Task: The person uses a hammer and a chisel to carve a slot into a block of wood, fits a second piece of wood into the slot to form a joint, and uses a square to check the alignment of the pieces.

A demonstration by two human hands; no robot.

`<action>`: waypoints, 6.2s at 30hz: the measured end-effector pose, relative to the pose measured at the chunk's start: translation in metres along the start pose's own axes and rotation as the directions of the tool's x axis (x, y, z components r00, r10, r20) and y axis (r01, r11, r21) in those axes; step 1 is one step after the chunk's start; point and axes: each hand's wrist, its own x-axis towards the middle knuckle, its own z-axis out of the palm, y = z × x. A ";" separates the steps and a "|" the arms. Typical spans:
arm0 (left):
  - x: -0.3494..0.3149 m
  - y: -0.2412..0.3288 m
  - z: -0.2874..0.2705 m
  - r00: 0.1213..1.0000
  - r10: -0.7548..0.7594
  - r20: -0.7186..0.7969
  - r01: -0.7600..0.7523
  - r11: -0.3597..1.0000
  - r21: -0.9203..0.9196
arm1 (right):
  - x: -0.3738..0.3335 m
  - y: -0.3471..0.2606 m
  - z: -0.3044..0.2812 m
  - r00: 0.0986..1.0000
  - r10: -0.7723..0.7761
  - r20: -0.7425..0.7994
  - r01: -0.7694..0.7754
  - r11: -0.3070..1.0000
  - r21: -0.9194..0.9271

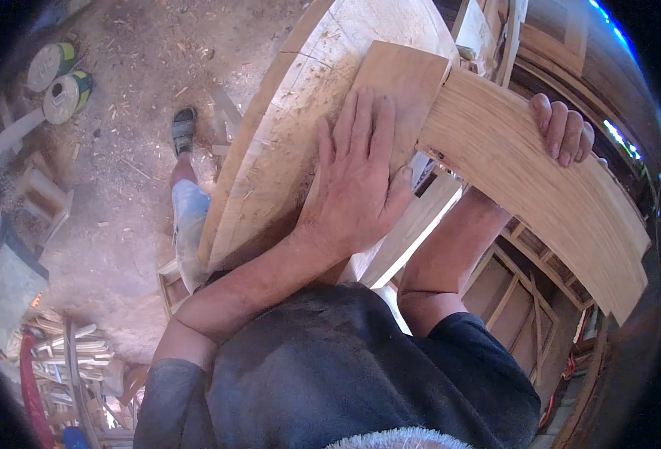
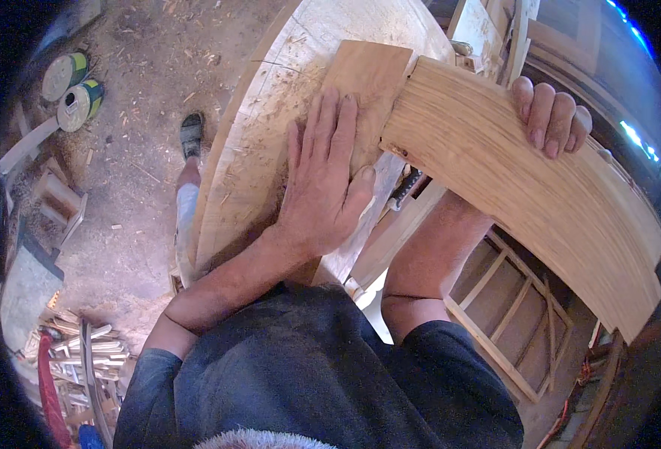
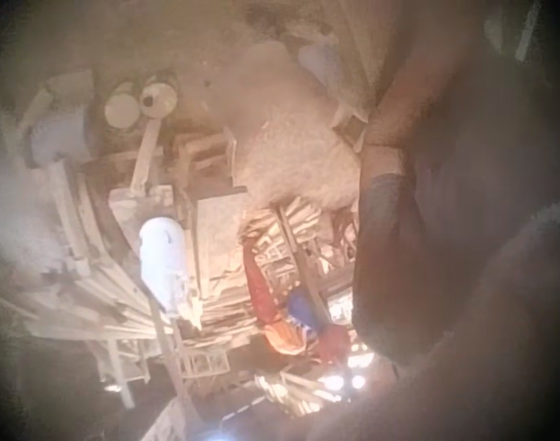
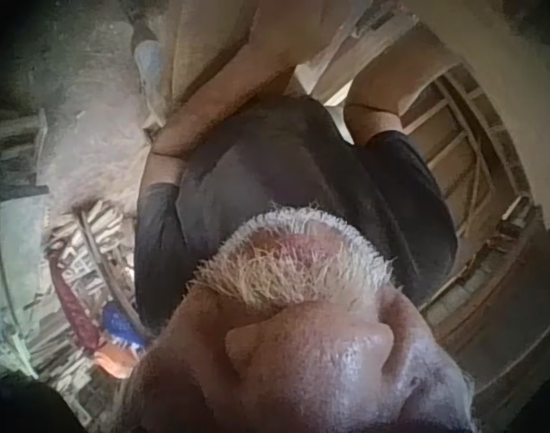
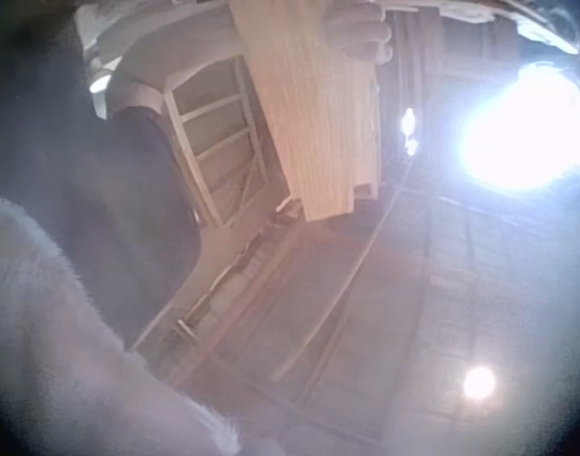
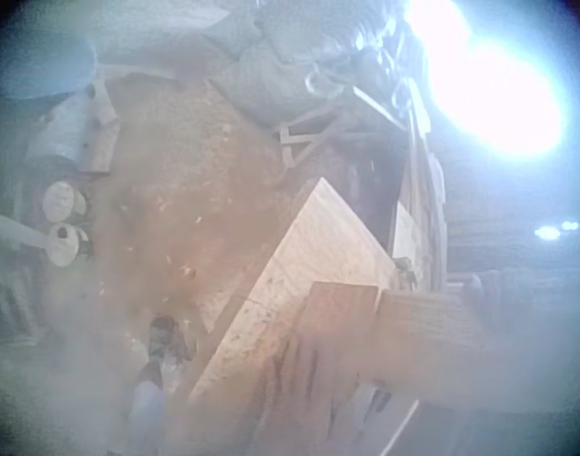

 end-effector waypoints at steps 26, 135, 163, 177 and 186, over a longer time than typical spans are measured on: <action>0.065 -0.013 0.018 0.955 0.295 0.019 -0.289 0.946 -0.146 | -0.065 -0.036 -0.111 0.978 -0.189 -0.087 0.208 0.910 0.360; 0.070 0.043 0.072 0.968 0.233 0.096 -0.240 0.742 0.626 | -0.075 0.021 -0.190 0.818 -0.561 -0.125 0.534 0.663 0.524; 0.126 0.103 0.130 0.754 0.383 0.534 -0.656 0.491 0.573 | -0.249 -0.064 -0.104 0.598 -0.156 -0.786 -0.009 0.980 -0.201; 0.123 0.109 0.138 0.755 0.365 0.545 -0.654 0.476 0.588 | -0.484 -0.056 -0.047 0.312 0.195 -0.930 -0.654 0.754 -0.061; 0.126 0.101 0.133 0.720 0.414 0.556 -0.693 0.457 0.558 | -0.475 -0.036 -0.020 0.348 0.222 -0.911 -0.473 0.880 0.034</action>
